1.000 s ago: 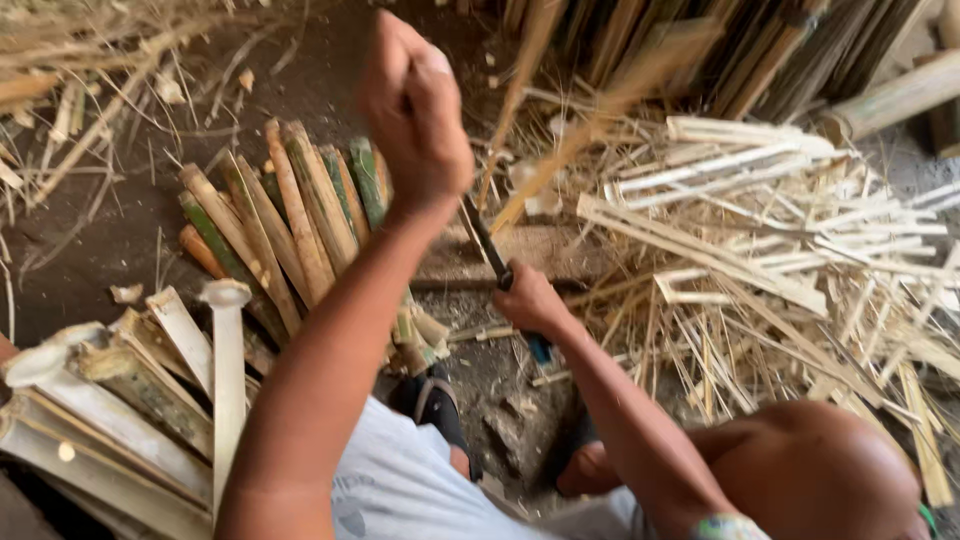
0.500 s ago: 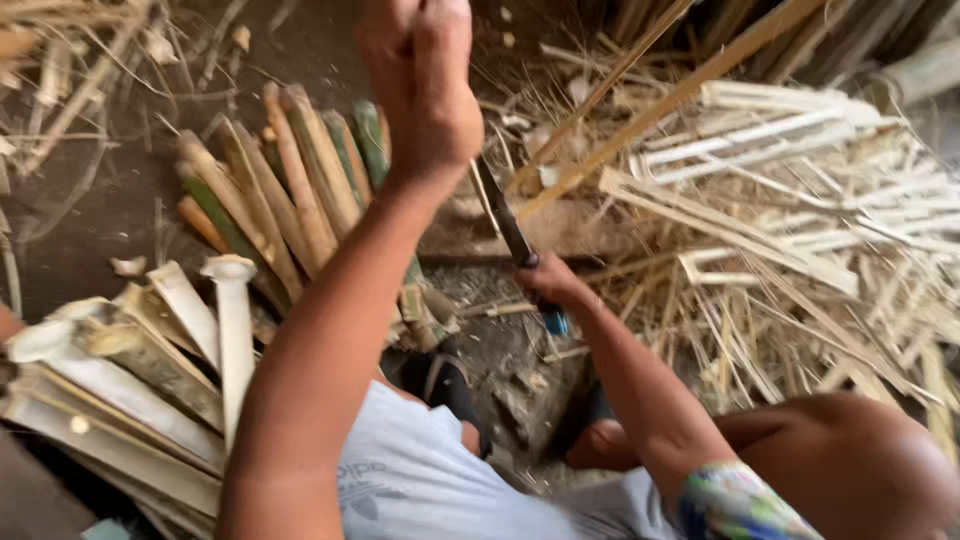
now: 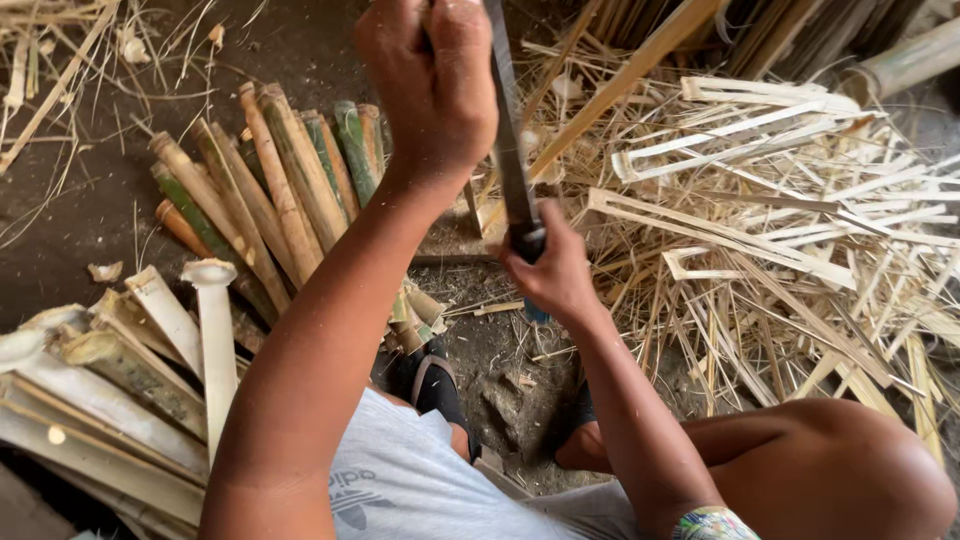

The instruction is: The person sits on the ground and uses a machete to split bamboo poles into thin strips. They repeatedly position a bamboo piece on a wooden block, strike it with the machete to split it, and then set the resulting strips aside.

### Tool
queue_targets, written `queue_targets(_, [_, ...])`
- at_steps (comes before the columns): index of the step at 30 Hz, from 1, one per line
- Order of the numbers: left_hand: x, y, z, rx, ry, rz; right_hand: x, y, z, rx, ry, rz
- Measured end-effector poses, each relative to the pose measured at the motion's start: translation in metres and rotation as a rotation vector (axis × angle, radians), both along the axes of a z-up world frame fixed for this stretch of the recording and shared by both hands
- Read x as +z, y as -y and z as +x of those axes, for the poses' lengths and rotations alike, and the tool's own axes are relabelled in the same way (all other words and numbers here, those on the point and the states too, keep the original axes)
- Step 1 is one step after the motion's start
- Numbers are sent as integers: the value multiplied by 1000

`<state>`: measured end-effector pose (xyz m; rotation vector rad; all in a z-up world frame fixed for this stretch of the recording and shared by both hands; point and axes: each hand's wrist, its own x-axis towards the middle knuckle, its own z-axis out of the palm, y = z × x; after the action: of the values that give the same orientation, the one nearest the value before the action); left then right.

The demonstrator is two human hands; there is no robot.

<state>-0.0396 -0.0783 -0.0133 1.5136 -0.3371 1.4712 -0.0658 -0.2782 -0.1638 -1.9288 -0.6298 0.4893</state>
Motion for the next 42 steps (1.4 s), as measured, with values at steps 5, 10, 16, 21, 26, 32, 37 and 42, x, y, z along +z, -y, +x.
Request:
queue_targets(5, [-8,-6,-3,-21,3,6,-107,-20,-11,-118,148,7])
queue_targets(10, [-6,-13,-4,-56,36,12,-158,-17,-1,50,-220,-481])
queue_targets(16, [-10,-3,6,-12,53,-45,-43,-12,2,-126,-31,124])
queue_targets(21, [-6,-4,0,-15,36,15,-128,-23,-8,-100,9,-129])
queue_targets(26, [-8,-12,3,-4,42,22,-146,-14,-3,70,-343,-555])
queue_targets(32, [-16,-6,3,-56,2,-10,-89,-2,-6,-101,130,166])
queue_targets(37, [-16,-7,1,-34,-30,0,-183,-12,-9,-46,-51,-333])
queue_targets(42, [-18,-12,1,-48,2,5,-206,15,1,84,-428,-511])
